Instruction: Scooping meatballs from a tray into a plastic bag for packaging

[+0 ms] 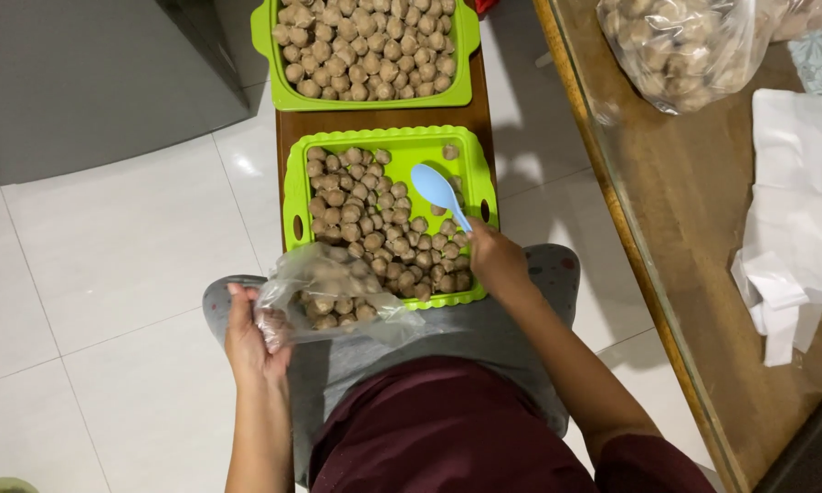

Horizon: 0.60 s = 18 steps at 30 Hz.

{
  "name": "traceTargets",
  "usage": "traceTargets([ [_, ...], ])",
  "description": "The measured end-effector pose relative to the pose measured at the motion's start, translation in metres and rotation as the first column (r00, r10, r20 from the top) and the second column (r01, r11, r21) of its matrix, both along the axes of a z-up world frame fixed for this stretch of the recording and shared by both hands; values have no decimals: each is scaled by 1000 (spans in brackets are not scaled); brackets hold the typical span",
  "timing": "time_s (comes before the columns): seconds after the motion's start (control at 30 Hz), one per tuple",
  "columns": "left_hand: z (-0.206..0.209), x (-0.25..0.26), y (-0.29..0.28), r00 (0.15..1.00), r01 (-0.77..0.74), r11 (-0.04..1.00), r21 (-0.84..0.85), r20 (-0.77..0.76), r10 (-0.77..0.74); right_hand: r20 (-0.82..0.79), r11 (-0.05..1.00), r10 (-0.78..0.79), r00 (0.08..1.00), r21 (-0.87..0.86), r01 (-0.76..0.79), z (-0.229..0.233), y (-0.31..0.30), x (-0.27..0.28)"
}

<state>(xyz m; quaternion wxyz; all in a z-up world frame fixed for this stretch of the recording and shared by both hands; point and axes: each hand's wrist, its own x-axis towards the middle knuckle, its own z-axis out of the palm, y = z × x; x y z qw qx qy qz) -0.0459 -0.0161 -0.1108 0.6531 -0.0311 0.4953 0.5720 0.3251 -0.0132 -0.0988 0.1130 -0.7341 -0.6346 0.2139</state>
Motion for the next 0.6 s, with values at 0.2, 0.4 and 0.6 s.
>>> traceTargets([
  [0.2, 37, 17, 3, 991, 70, 991, 111, -125, -56, 27, 996, 3, 1000, -85, -1, -44, 35, -2],
  [0.4, 36, 19, -2, 977, 121, 979, 161, -195, -89, -193, 986, -52, 980, -163, 21, -107, 35, 8],
  [0.6, 39, 22, 2, 975, 124, 982, 144, -202, -94, -582, 968, -240, 777, -204, 146, -152, 27, 21],
])
